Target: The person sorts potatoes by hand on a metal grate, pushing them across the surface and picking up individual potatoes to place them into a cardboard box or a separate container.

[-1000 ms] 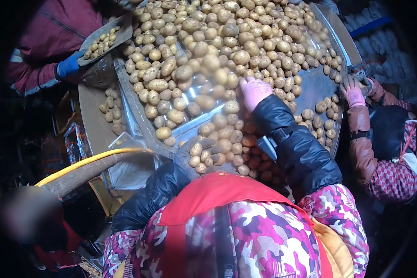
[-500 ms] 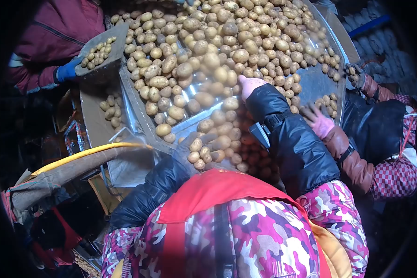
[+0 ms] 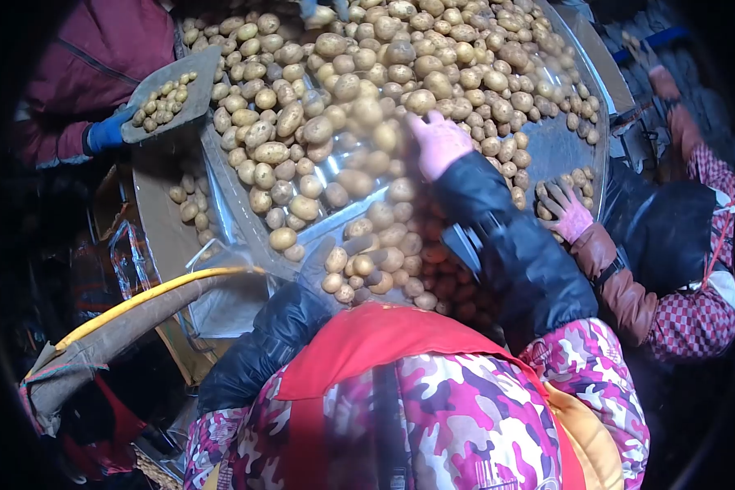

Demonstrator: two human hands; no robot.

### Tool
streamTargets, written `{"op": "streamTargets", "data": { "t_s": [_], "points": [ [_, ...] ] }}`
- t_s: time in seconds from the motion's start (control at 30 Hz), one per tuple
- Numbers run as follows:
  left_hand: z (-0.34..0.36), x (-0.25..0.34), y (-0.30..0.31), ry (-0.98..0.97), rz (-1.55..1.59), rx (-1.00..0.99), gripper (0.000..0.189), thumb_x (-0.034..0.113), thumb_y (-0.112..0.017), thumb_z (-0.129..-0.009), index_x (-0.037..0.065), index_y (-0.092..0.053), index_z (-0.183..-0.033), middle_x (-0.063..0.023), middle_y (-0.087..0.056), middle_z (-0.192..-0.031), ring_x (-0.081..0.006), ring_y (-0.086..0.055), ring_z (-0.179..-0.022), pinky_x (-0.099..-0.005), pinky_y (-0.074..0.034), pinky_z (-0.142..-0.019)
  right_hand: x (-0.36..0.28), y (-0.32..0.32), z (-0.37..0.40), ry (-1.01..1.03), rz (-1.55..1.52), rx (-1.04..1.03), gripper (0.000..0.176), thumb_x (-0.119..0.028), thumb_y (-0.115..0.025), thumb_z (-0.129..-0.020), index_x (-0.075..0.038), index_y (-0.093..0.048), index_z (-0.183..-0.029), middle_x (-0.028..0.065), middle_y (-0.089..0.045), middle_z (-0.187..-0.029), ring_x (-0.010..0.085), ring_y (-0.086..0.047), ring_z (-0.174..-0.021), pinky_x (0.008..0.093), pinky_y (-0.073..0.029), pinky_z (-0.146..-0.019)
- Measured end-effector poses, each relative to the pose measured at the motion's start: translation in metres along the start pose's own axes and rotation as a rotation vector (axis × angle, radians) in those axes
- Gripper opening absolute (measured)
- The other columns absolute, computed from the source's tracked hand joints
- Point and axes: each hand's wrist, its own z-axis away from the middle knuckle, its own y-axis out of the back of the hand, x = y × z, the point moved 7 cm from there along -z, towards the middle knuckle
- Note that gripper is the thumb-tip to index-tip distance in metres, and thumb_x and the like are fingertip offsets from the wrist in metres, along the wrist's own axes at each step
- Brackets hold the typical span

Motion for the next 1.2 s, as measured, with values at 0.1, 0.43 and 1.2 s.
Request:
{"op": "streamTargets", "data": {
  "t_s": [0.1, 0.43, 1.2],
  "points": [
    [0.004, -0.004, -0.002, 0.022, 0.037, 0.088, 0.055, 0.042, -0.062, -0.103, 0.004, -0.051, -0.142, -0.0128, -0.067, -0.122, -0.0175, -0.061, -0.086, -0.0241, -0.052, -0.062, 0.001, -0.012, -0.016, -0.085, 0.037, -0.064, 0.039, -0.023, -0.068, -0.092, -0.012, -0.065, -0.128, 0.0188, -0.070, -0.116, 0.0354, -0.070, -0.113, 0.0471, -0.056, -0.095],
    [0.005, -0.014, 0.008, 0.042, 0.075, 0.013, 0.062, 0.056, -0.052, -0.105, 0.004, -0.055, -0.137, -0.0062, -0.058, -0.104, -0.0209, -0.058, -0.087, -0.0276, -0.050, -0.062, 0.034, -0.039, 0.061, -0.064, -0.077, -0.392, 0.029, -0.032, -0.066, -0.091, -0.011, -0.073, -0.109, 0.0211, -0.074, -0.106, 0.0388, -0.073, -0.098, 0.0481, -0.057, -0.086],
    [0.018, -0.010, 0.014, -0.087, 0.597, -0.564, 0.063, 0.052, -0.042, -0.109, 0.012, -0.037, -0.158, -0.0109, -0.057, -0.139, -0.0311, -0.060, -0.120, -0.0498, -0.055, -0.097, 0.030, -0.050, -0.029, -0.162, -0.187, -0.353, 0.043, -0.025, -0.064, -0.097, -0.009, -0.062, -0.137, 0.0225, -0.072, -0.124, 0.0387, -0.069, -0.117, 0.0463, -0.053, -0.101]
  ]
}}
